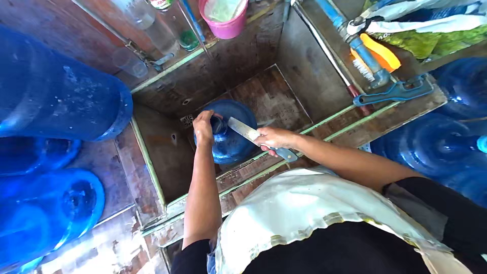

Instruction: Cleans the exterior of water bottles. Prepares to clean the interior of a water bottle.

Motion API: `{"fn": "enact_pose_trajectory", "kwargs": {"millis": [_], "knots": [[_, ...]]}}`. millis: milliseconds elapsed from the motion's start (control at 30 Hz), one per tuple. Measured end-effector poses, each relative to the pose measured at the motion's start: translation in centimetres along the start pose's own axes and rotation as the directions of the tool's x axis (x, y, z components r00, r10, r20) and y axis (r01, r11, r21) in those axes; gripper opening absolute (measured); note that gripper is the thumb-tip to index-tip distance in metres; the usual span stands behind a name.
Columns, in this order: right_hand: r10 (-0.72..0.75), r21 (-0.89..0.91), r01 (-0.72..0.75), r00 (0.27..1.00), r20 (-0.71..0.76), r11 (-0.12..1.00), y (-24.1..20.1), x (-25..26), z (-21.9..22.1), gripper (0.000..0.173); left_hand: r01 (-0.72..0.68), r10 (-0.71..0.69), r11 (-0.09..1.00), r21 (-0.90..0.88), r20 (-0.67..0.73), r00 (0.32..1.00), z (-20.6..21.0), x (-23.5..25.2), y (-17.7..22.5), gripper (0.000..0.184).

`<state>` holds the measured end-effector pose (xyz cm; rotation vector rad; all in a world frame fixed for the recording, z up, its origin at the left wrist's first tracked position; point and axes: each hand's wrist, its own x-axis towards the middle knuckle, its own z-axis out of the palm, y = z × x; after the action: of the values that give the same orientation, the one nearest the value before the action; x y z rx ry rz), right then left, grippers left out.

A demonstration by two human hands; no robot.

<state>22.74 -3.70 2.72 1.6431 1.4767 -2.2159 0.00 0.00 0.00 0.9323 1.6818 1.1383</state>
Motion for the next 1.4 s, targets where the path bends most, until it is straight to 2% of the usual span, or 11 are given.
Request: {"fn": "enact_pose_trajectory", "kwargs": {"millis": [167,533,667,800,867,933,1000,1100,1200,1267,1400], "knots": [[0.006,-0.099,-0.006,1.000,-0.004,0.995,-2.2,-1.8,-0.4,0.023,0.008,-0.009,1.000,-0.010,-0.035,0.999,0.3,-0.6,0.0,0.031],[0.053,-0.401,-0.021,0.996,0.069,0.916,-4.1,-0.4,-3.2,0.022,-0.092,0.097,0.995,-0.046,0.103,0.990,-0.7,-0.4,-1.0,0.028],[-0.010,-0.674,-0.027,0.999,-0.051,0.738,-5.7,0.7,-2.4,0.019,-0.134,0.140,0.989,-0.058,0.111,0.984,-0.1,0.0,-1.2,0.028],[-0.176,-0.831,0.045,0.982,-0.065,0.554,-8.4,3.9,0.3,0.034,-0.159,0.161,0.987,-0.040,0.064,0.985,0.4,-0.3,-0.9,0.023],[-0.271,-0.823,0.078,0.958,-0.094,0.562,-6.5,4.9,1.3,0.033,-0.112,0.113,0.993,0.028,-0.032,0.993,-1.3,-0.9,-1.9,0.026],[-0.328,-0.802,0.063,0.929,-0.170,0.595,-3.8,4.6,1.5,0.032,-0.049,0.063,0.992,0.116,-0.117,0.991,-2.5,-2.2,-3.8,0.050],[-0.287,-0.734,0.006,0.922,-0.259,0.680,-1.2,3.7,0.9,0.035,-0.095,0.120,0.985,0.145,-0.182,0.976,-2.0,-4.0,-4.7,0.053],[-0.152,-0.595,-0.047,0.948,-0.280,0.802,2.7,0.3,-0.8,0.034,-0.226,0.232,0.894,0.387,0.032,0.972,-2.3,-7.5,-6.5,0.057],[-0.172,-0.423,0.002,0.916,-0.363,0.906,6.4,-4.7,-3.0,0.040,-0.340,0.364,0.650,0.680,0.113,0.924,-3.0,-8.2,-8.0,0.050],[-0.231,-0.316,0.066,0.822,-0.521,0.946,10.6,-7.2,-4.0,0.044,-0.339,0.442,0.600,0.725,0.053,0.895,-3.6,-8.1,-8.0,0.032],[-0.105,-0.101,0.039,0.577,-0.810,0.994,17.3,-12.8,-5.2,0.051,-0.274,0.302,0.698,0.662,0.075,0.950,-2.7,-9.6,-2.9,0.032]]}}
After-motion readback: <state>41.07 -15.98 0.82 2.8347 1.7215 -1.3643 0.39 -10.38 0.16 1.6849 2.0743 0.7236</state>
